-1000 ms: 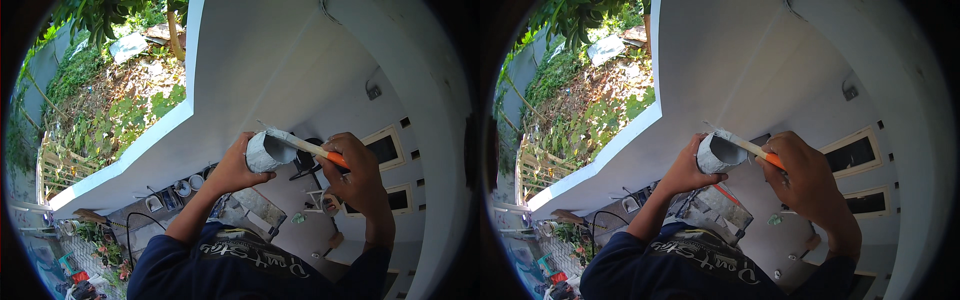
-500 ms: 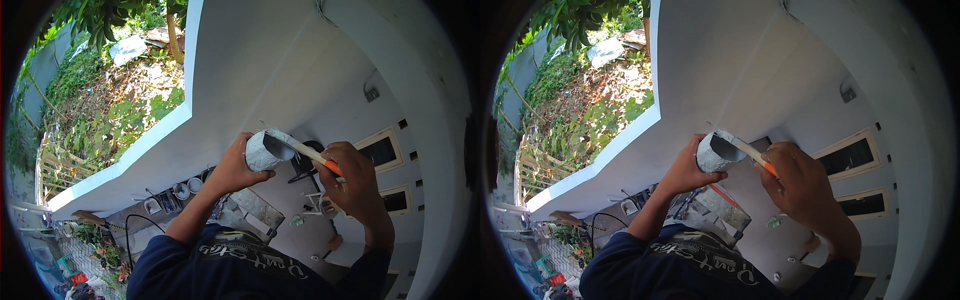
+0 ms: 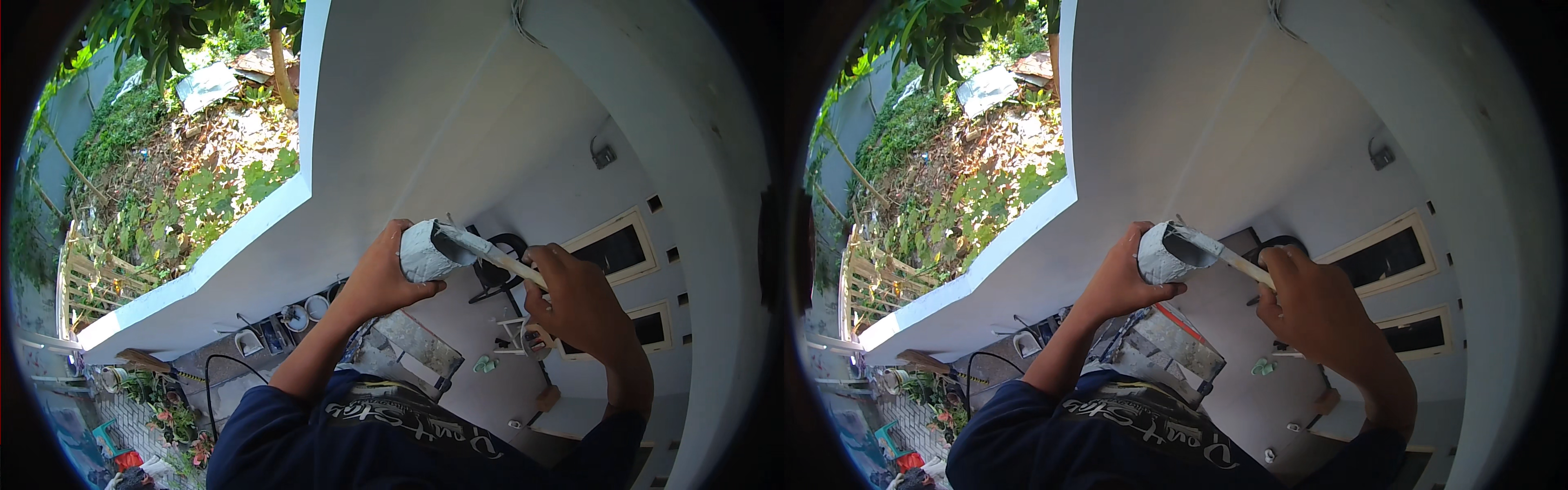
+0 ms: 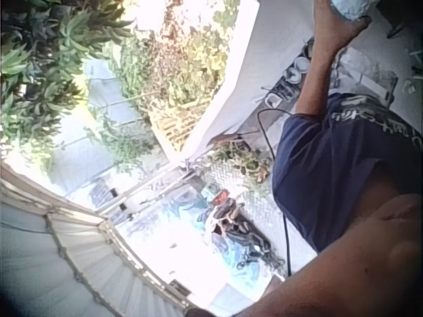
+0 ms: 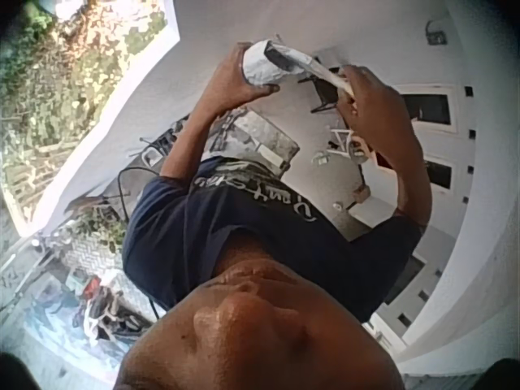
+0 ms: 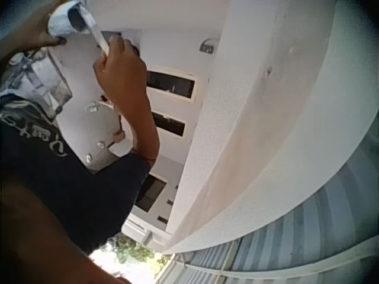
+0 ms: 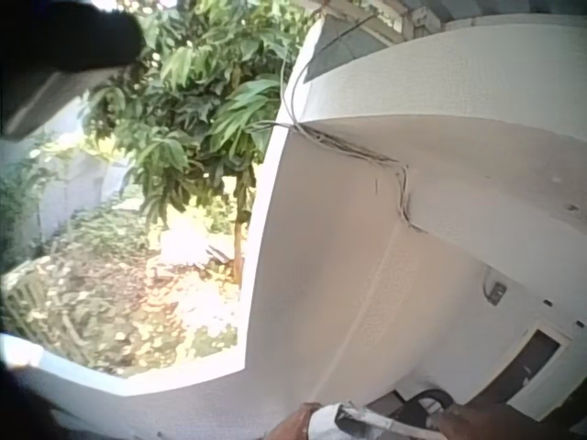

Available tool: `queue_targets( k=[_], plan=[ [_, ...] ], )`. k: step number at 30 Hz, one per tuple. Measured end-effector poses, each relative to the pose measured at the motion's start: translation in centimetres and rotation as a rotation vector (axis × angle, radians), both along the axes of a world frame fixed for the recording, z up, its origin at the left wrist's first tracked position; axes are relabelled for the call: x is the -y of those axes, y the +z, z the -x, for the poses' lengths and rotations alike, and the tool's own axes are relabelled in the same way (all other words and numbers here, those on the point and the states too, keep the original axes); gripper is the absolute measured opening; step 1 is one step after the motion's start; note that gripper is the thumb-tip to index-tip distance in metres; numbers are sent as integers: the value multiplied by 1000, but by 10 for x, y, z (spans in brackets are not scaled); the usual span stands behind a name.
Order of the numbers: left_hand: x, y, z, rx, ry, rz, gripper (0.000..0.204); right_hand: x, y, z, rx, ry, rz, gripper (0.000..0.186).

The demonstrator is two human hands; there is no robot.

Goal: The person paints a wall with white paint using a paintbrush, carefully painting around exposed wires.

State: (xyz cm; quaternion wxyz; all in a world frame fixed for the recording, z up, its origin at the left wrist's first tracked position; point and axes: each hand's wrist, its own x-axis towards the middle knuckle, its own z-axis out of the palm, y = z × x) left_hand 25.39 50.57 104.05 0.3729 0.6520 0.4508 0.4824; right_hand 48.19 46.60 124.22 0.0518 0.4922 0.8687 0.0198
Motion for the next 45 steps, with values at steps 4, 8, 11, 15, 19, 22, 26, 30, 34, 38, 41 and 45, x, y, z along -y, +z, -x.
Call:
queue_targets(
  k=[4, 8, 11, 15, 19, 22, 26, 30, 34, 38, 41, 45],
  plan=[
    [2, 1, 3, -17, -7, 33, 86, -7, -10, -18, -107, 12, 105, 27],
    [2, -3, 4, 9, -12, 44, 89, -20, -31, -50, -418, 26, 150, 32],
    [4, -3, 9, 26, -25, 13, 90, -23, -53, -73, -638, -56, 292, 33],
    [4, 1, 10, 65, -59, 2, 92, -10, -103, -107, -1014, -305, 462, 36],
    [2, -1, 7, 84, -99, -23, 93, -6, -145, -109, -1362, -333, 550, 40],
    [2, -1, 5, 105, -103, -23, 93, -11, -170, -111, -1492, -291, 582, 37],
    [-1, -1, 3, 103, -114, -33, 95, -17, -179, -110, -1571, -271, 579, 39],
    [-1, -6, -2, 112, -129, -24, 94, -21, -173, -95, -1692, -203, 590, 43],
    [-6, -49, -21, 170, -85, -60, 95, -33, -164, -61, -1752, -194, 608, 60],
    [-8, -108, -50, 264, -8, -43, 89, -60, -152, -22, -1937, -135, 696, 55],
    [-10, -153, -70, 272, 13, -33, 87, -89, -122, 20, -2011, -35, 589, 43],
    [-10, -208, -89, 200, -10, -19, 88, -136, -78, 51, -1969, -6, 596, 33]
  ],
)
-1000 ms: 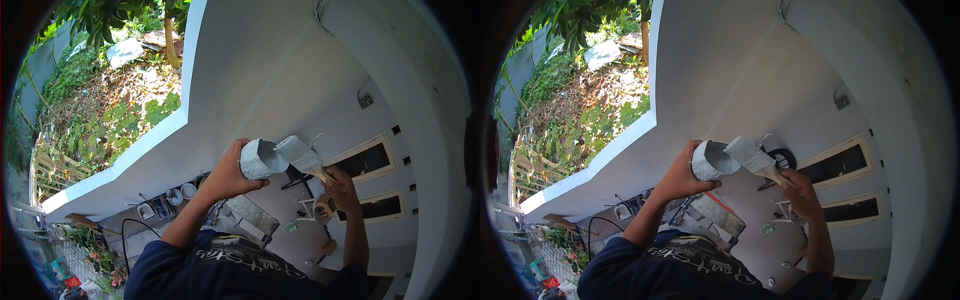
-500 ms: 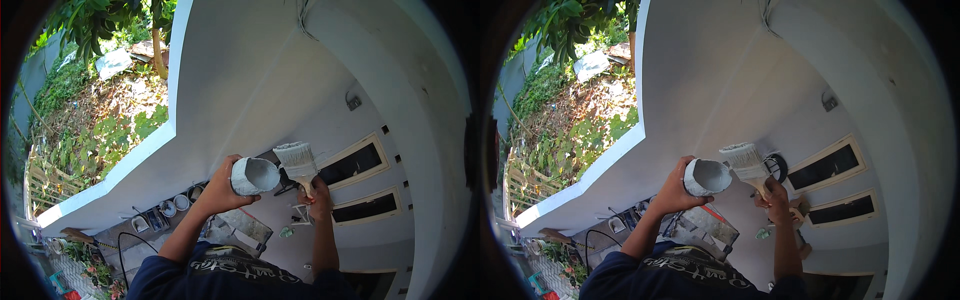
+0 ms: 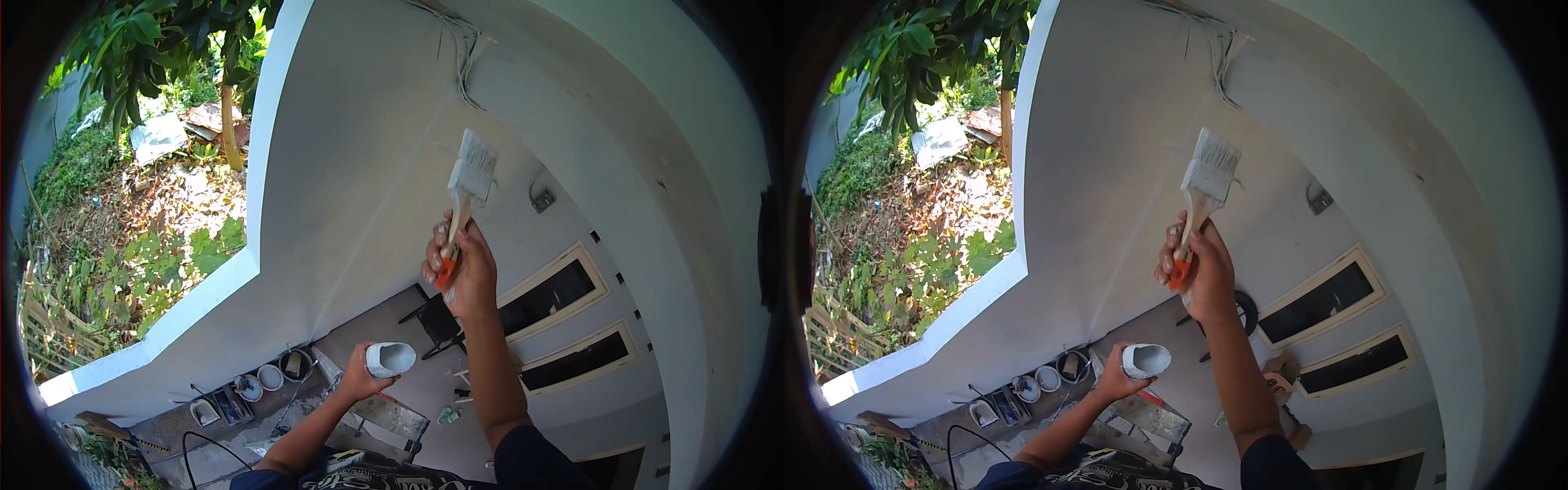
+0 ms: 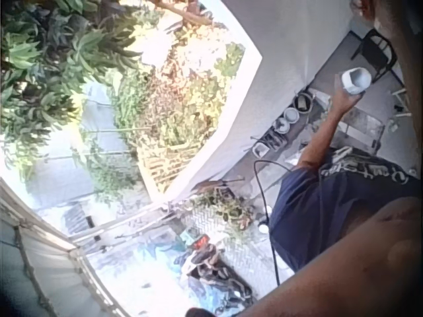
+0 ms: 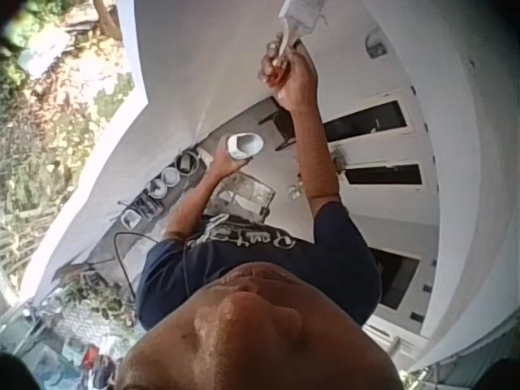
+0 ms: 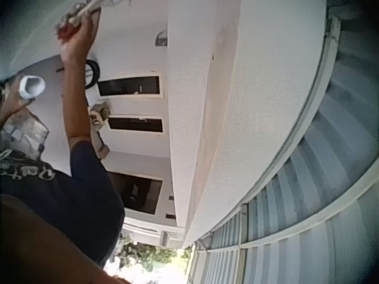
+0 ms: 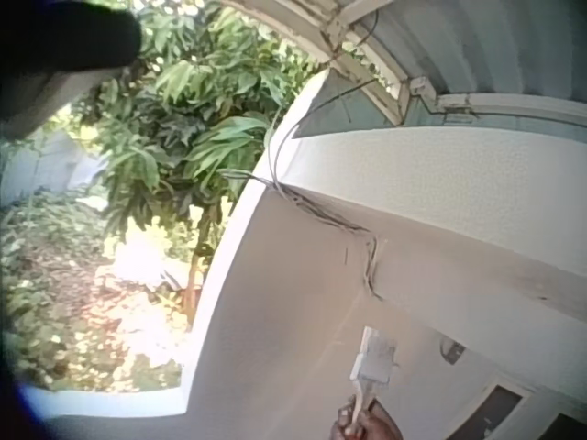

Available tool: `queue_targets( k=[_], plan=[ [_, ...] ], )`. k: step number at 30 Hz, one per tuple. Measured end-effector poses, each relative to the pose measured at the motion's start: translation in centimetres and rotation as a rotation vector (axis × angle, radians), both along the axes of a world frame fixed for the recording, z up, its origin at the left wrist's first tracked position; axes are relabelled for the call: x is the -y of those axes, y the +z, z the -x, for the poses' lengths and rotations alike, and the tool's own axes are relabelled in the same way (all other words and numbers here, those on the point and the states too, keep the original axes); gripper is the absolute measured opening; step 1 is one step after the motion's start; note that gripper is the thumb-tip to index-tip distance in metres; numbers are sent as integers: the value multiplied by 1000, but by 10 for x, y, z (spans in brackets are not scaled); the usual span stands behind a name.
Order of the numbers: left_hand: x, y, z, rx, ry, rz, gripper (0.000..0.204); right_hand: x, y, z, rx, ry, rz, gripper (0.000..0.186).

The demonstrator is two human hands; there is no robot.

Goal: The person paints a wall with white paint using a paintbrush, carefully painting around exposed wires.

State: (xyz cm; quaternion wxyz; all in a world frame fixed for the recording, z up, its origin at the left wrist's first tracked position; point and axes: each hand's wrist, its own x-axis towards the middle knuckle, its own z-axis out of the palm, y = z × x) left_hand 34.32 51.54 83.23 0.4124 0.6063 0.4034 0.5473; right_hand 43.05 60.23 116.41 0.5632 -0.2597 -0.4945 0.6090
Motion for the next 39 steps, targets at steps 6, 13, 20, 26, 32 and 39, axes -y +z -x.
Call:
queue_targets(
  k=[6, 13, 20, 26, 32, 39],
  plan=[
    [5, -37, -15, -135, -108, -64, 90, -95, 63, 11, 156, -116, -86, 13],
    [11, -53, -29, -7, -180, 3, 86, -169, 111, 10, 126, -163, -96, 10],
    [9, -66, -32, -20, -199, 24, 93, -204, 121, 2, 171, -181, -90, 9],
    [10, -79, -36, -53, -236, 109, 93, -231, 132, -2, 192, -204, -100, 9],
    [12, -64, -32, -44, -118, 33, 79, -255, 145, -17, 221, -215, -133, 5],
    [10, -57, -28, 1, -160, 49, 90, -259, 149, -29, 255, -182, -197, 5]
  ],
)
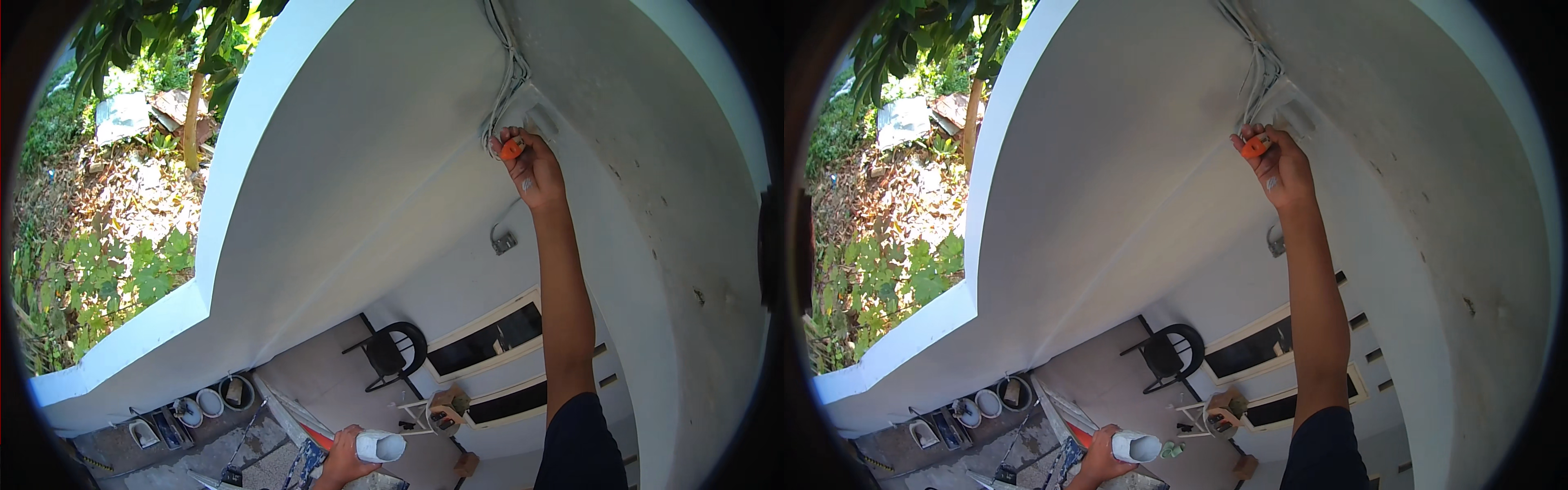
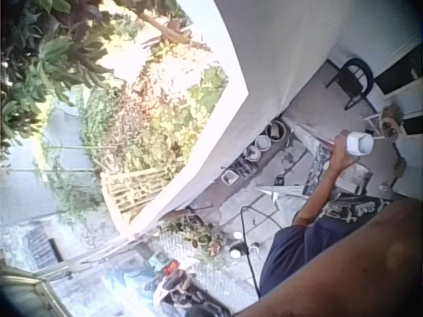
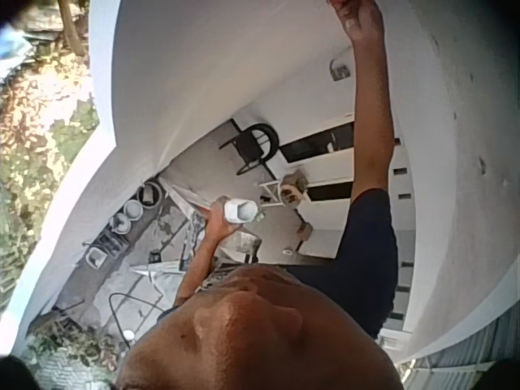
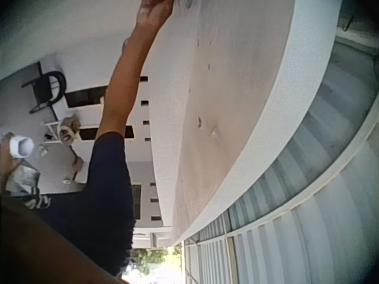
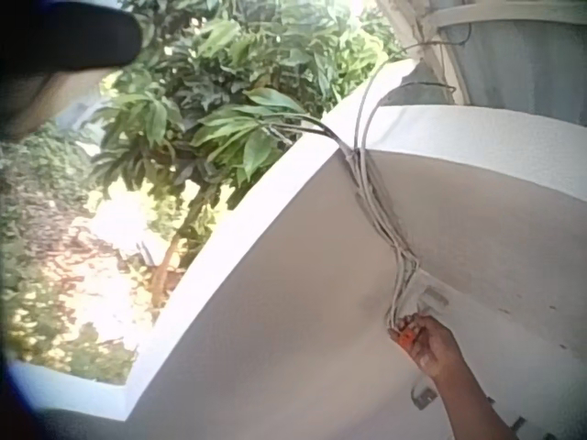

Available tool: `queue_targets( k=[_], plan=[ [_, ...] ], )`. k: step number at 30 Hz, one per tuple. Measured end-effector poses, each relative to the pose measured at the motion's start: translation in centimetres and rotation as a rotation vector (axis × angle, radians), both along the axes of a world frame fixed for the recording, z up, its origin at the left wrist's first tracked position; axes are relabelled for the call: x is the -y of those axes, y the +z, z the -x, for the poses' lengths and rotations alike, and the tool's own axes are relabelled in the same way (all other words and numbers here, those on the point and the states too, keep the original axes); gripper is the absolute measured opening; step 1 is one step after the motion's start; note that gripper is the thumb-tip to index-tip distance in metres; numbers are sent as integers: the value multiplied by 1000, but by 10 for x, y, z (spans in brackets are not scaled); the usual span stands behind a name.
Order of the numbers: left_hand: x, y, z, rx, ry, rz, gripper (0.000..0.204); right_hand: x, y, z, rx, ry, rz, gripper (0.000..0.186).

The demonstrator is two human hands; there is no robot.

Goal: The person paints a wall with white paint using a paintbrush, carefully painting around exposed wires.

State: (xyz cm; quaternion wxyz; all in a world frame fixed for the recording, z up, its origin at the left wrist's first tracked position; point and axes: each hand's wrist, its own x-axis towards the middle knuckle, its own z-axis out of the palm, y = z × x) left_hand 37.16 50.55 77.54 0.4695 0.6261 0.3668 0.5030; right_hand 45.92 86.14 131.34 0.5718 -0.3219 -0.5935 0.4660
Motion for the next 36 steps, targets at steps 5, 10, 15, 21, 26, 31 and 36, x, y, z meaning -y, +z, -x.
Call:
queue_targets(
  k=[5, 10, 15, 21, 26, 31, 36],
  plan=[
    [3, 0, -12, -87, 132, -149, 65, -5, 4, -2, 34, 13, -17, 7],
    [2, 4, -13, -39, 146, -92, 63, -12, 13, -10, 33, -18, -39, 7],
    [5, -1, -15, -17, 142, -84, 67, -12, 21, -13, 44, -22, -73, 7],
    [0, 8, -10, -44, 106, -119, 67, 20, 8, 0, 153, -50, -141, 6],
    [4, 7, -9, -34, 180, -169, 65, 45, -38, 14, 166, -125, -116, 11],
    [4, 10, -10, -41, 198, -236, 62, 8, -3, -19, 118, -137, -57, 7],
    [2, 29, -1, -133, 215, -290, 59, 33, 14, -6, 188, -125, -189, 12]
  ],
)
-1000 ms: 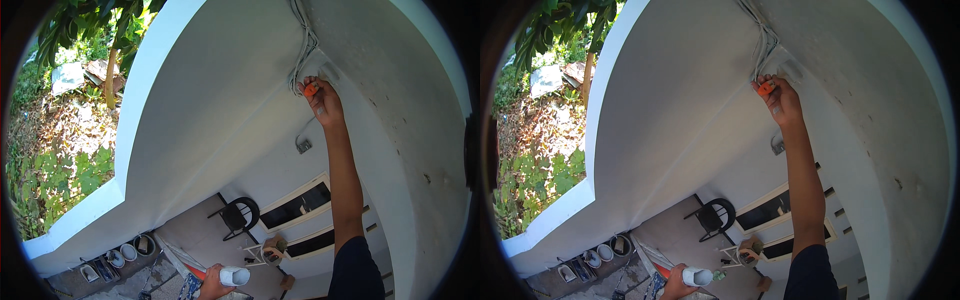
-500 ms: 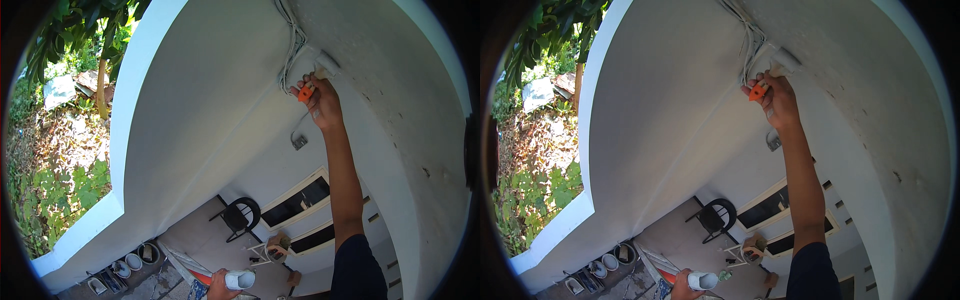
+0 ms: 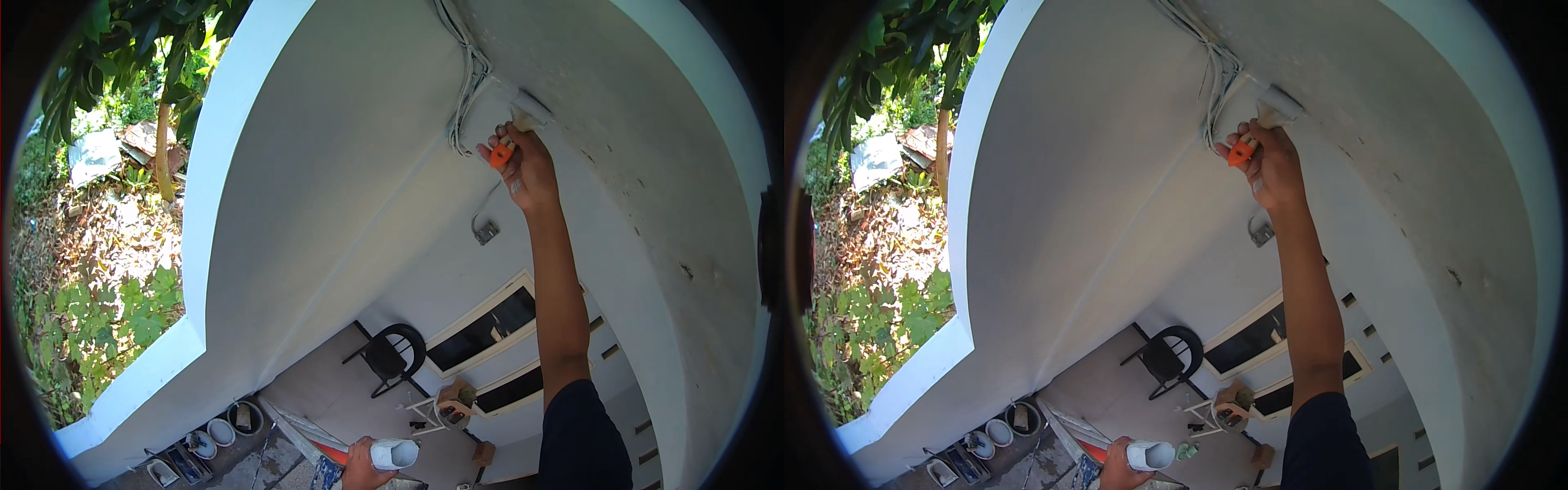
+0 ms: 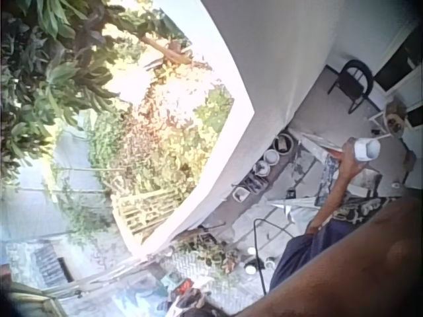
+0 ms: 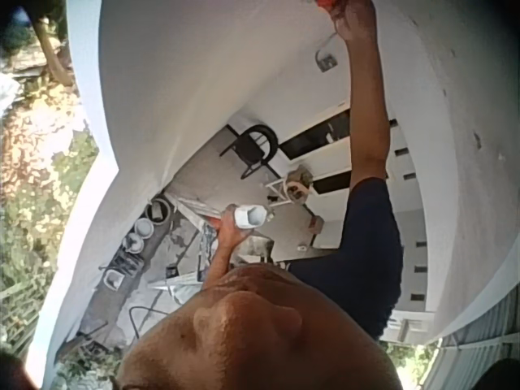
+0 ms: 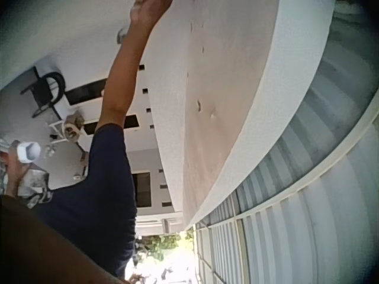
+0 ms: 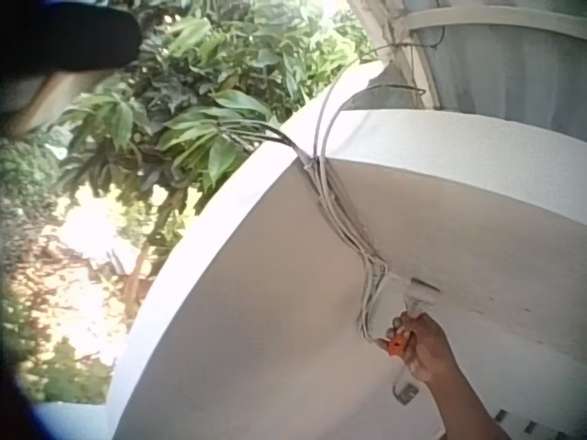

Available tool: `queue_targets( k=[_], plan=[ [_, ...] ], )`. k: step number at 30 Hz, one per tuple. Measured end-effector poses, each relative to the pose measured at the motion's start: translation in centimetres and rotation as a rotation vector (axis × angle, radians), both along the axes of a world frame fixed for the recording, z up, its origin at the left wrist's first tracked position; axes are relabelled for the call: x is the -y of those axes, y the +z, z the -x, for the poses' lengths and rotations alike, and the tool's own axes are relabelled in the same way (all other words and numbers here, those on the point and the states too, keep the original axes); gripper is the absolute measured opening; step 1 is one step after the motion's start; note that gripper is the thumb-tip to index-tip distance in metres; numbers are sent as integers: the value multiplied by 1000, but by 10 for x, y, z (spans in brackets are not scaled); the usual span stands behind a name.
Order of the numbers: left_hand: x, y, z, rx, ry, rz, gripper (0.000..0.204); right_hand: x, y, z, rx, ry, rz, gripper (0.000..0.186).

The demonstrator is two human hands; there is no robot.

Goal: The person paints a wall with white paint using a paintbrush, carefully painting around exposed wires.

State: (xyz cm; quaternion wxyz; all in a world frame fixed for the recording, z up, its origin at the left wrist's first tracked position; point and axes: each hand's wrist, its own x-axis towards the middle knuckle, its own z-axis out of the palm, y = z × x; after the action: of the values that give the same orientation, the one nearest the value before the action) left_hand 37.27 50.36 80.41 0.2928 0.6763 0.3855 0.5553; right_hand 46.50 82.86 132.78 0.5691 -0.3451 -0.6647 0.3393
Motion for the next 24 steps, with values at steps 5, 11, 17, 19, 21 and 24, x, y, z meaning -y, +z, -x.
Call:
queue_targets(
  k=[5, 11, 17, 19, 21, 24],
  plan=[
    [-1, -12, -4, 11, -20, 10, 60, 54, -50, 33, 73, 5, -1, 26],
    [2, -40, -22, 89, -129, 165, 68, 27, -29, 7, -25, -33, 94, 18],
    [9, -37, -22, 93, -80, 182, 73, 52, -3, 38, -39, 1, 18, 15],
    [6, -39, -19, 104, -70, 200, 74, 71, -25, 55, 70, 18, -9, 18],
    [5, -41, -20, 123, -135, 204, 73, 80, -38, 59, 66, 33, -14, 19],
    [5, -37, -19, 94, -87, 233, 70, 77, -48, 57, 30, 19, 42, 19]
  ],
)
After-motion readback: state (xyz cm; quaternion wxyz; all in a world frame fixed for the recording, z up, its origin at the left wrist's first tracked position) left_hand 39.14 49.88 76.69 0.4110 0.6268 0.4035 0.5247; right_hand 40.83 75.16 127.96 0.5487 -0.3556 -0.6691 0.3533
